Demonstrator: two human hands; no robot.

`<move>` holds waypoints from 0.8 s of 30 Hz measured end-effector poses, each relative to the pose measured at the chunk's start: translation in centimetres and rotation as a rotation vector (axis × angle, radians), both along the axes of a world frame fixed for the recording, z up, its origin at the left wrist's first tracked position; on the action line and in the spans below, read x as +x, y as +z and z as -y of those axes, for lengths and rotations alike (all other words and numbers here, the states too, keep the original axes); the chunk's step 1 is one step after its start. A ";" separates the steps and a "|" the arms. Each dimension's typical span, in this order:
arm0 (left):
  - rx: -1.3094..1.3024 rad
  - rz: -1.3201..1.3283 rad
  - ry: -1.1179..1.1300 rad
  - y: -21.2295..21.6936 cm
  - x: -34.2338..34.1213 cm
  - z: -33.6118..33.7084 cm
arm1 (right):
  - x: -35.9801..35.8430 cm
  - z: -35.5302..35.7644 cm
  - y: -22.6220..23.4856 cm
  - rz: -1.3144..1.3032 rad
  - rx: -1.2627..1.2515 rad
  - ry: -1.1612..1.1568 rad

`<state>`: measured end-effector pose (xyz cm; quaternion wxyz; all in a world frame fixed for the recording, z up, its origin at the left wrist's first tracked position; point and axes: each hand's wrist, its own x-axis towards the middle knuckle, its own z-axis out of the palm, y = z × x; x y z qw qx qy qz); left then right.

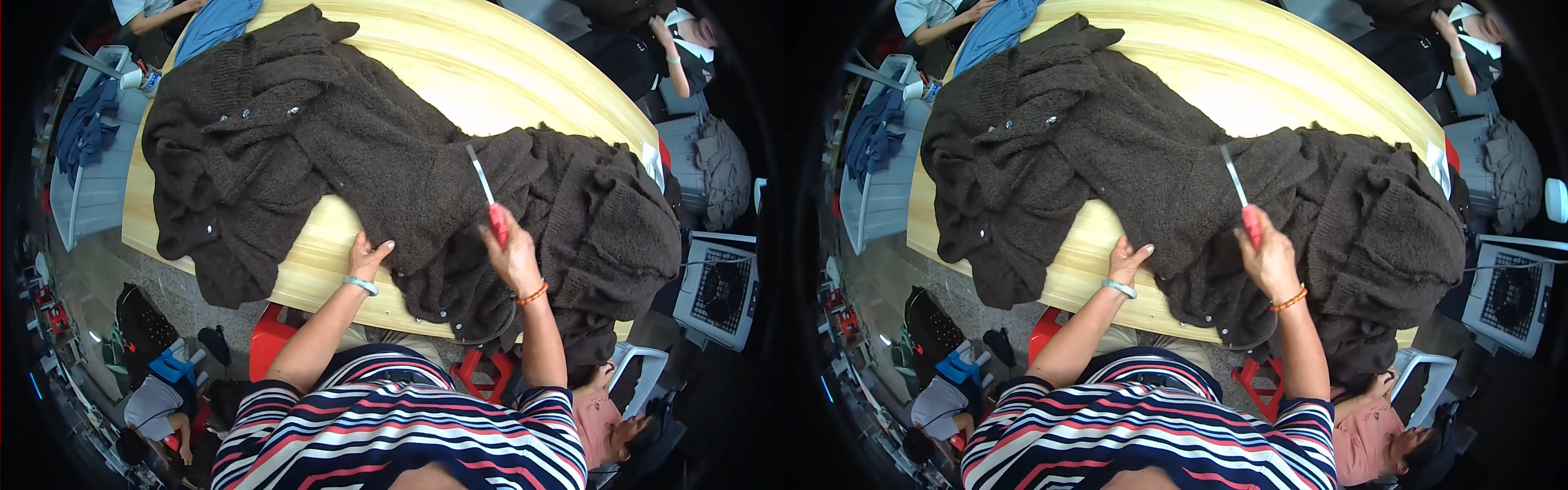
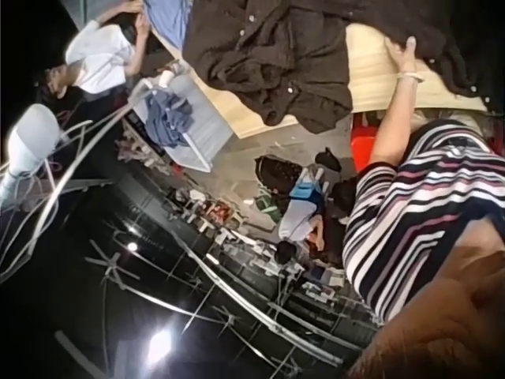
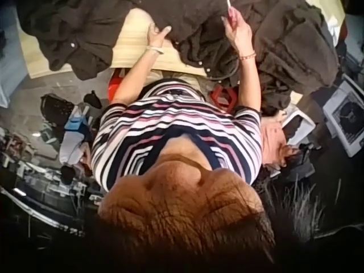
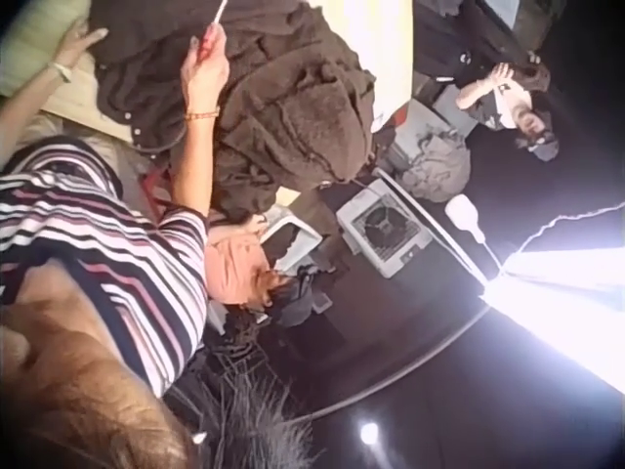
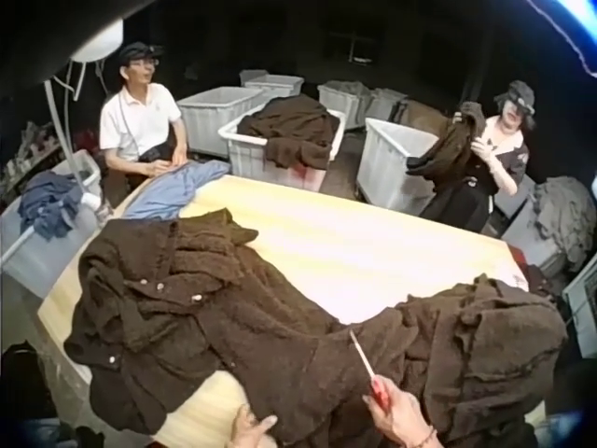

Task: Trim loose threads from brown fleece garments using scissors on a work table.

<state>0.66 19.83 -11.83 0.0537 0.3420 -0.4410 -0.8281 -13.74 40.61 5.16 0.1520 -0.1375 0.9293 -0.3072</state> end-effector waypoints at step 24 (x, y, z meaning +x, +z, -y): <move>0.808 -0.226 0.446 3.1 8.9 1.2 | 6.1 0.9 2.4 0.157 0.001 0.449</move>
